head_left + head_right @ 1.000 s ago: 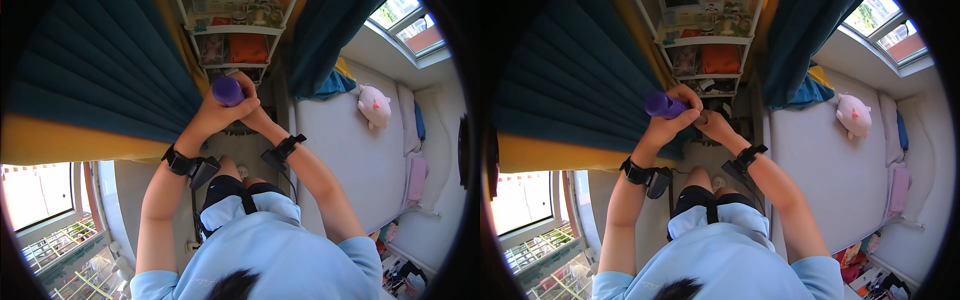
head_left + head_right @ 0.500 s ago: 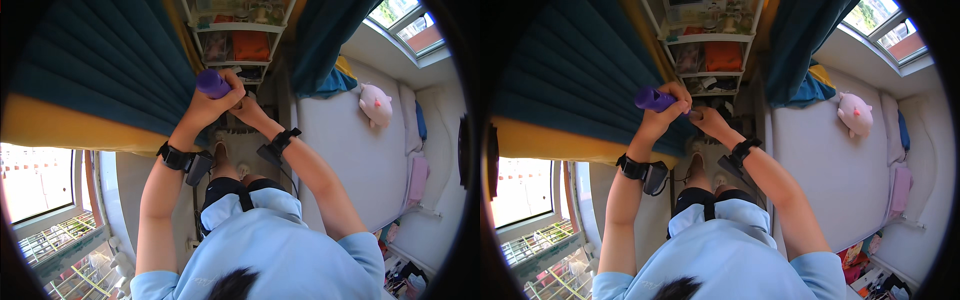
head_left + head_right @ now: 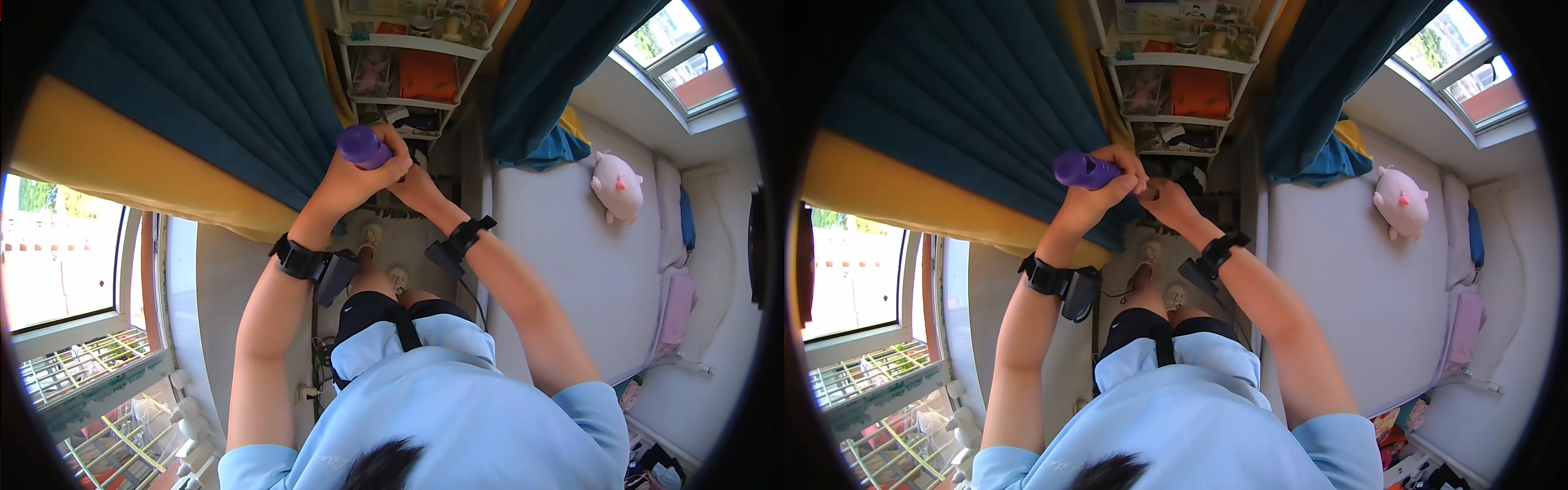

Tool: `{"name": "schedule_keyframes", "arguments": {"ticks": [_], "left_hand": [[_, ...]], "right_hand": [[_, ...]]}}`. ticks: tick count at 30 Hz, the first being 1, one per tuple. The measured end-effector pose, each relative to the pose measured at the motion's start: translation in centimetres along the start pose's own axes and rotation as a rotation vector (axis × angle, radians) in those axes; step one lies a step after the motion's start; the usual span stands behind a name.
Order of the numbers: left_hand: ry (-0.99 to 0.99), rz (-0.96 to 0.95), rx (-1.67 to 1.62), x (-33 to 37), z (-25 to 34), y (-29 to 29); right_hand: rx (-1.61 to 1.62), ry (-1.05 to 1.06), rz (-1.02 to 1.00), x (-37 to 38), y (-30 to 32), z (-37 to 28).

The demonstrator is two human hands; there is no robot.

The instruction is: The person wets a mop under a showerhead, mops the bathroom floor, and then mops the living room, bedroom, and balcony floors, moving a stool and a box to reach the surface.

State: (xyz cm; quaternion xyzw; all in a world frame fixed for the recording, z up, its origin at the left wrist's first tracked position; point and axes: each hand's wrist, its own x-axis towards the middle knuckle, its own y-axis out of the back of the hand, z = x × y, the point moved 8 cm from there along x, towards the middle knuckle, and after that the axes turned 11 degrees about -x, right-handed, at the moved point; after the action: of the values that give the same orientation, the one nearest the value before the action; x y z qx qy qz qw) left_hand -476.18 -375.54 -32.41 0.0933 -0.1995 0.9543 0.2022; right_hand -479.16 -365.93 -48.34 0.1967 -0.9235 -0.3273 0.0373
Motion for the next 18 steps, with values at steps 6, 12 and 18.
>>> {"name": "schedule_keyframes", "arguments": {"ticks": [6, 12, 18], "left_hand": [[0.073, -0.003, 0.134, -3.5, -0.6, -2.3], [-0.248, -0.176, 0.237, -8.2, -1.8, -10.8], [-0.299, -0.178, 0.294, -15.9, -3.5, -16.8]], "right_hand": [[0.039, 0.057, 0.043, -3.4, -1.0, -0.4], [0.04, 0.244, 0.108, -12.8, -0.8, 2.0], [0.429, 0.115, -0.057, -23.4, -1.8, 0.4]]}}
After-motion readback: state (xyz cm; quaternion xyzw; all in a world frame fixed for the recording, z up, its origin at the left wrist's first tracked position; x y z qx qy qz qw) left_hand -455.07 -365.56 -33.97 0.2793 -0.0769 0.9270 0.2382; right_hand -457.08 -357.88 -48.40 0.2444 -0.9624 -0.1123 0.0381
